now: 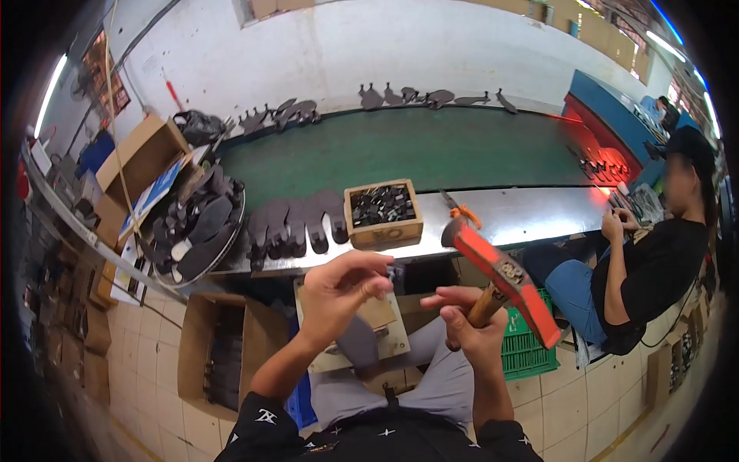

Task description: Attaching heels to shoe soles using a hammer and small nails.

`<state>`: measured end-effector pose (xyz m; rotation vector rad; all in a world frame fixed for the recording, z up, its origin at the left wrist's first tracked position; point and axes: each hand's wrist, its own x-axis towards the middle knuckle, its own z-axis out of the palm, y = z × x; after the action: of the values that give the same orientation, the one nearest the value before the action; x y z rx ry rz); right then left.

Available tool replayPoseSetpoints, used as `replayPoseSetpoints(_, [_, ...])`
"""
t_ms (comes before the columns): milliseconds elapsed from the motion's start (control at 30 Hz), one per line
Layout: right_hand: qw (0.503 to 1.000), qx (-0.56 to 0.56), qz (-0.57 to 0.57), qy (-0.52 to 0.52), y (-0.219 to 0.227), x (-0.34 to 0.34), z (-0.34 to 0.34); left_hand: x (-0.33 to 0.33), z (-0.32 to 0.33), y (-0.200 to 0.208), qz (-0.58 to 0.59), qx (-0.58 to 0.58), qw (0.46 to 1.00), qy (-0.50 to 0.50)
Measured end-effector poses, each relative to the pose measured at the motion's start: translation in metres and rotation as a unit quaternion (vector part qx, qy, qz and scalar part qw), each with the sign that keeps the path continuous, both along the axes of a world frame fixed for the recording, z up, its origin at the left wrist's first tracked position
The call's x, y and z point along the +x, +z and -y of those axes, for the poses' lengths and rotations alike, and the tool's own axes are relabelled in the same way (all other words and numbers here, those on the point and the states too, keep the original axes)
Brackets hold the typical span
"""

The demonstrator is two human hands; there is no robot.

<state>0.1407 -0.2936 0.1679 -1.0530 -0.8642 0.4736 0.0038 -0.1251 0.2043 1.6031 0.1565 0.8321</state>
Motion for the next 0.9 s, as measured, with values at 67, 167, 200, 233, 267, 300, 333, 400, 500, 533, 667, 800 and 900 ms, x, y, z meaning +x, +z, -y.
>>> replayPoseSetpoints(67, [0.998, -0.021, -0.021, 0.046, 0.016, -0.009, -0.005, -0.014, 0.009, -0.006, 0.049, -0.007, 0.999, -0.006])
replayPoseSetpoints(167, [0.995, -0.058, -0.002, 0.087, 0.028, -0.024, -0.017, -0.024, 0.025, -0.018, 0.085, -0.042, 0.995, 0.018])
replayPoseSetpoints(200, [0.994, -0.063, -0.002, 0.094, 0.026, -0.03, -0.022, -0.026, 0.025, -0.026, 0.09, -0.018, 0.995, 0.03])
replayPoseSetpoints(233, [0.994, -0.062, -0.013, 0.089, 0.024, -0.036, -0.028, -0.029, 0.024, -0.034, 0.065, 0.047, 0.994, 0.072])
replayPoseSetpoints(267, [0.994, -0.061, -0.023, 0.083, 0.021, -0.042, -0.033, -0.033, 0.022, -0.041, 0.066, 0.043, 0.994, 0.079])
replayPoseSetpoints(300, [0.993, -0.067, -0.041, 0.083, 0.02, -0.046, -0.037, -0.037, 0.021, -0.046, 0.044, 0.11, 0.985, 0.126])
replayPoseSetpoints(333, [0.993, -0.07, -0.037, 0.088, 0.014, -0.046, -0.04, -0.04, 0.017, -0.052, 0.023, 0.176, 0.969, 0.172])
replayPoseSetpoints(400, [0.992, -0.089, -0.021, 0.081, -0.005, -0.042, -0.048, -0.042, -0.006, -0.076, -0.003, 0.207, 0.947, 0.246])
replayPoseSetpoints(500, [0.993, -0.086, -0.015, 0.078, -0.036, -0.034, -0.072, -0.038, -0.053, -0.125, -0.123, 0.106, 0.928, 0.334])
replayPoseSetpoints(533, [0.992, -0.102, 0.005, 0.079, -0.045, -0.031, -0.081, -0.038, -0.069, -0.145, -0.143, 0.152, 0.915, 0.344])
replayPoseSetpoints(667, [0.971, -0.186, -0.042, 0.144, -0.049, -0.027, -0.108, -0.037, -0.1, -0.179, -0.202, 0.199, 0.911, 0.299])
replayPoseSetpoints(800, [0.968, -0.202, 0.037, 0.143, -0.064, -0.02, -0.131, -0.036, -0.094, -0.172, -0.235, 0.197, 0.909, 0.283])
replayPoseSetpoints(900, [0.967, -0.172, 0.127, 0.14, -0.078, -0.015, -0.152, -0.045, -0.083, -0.166, -0.218, 0.19, 0.921, 0.26])
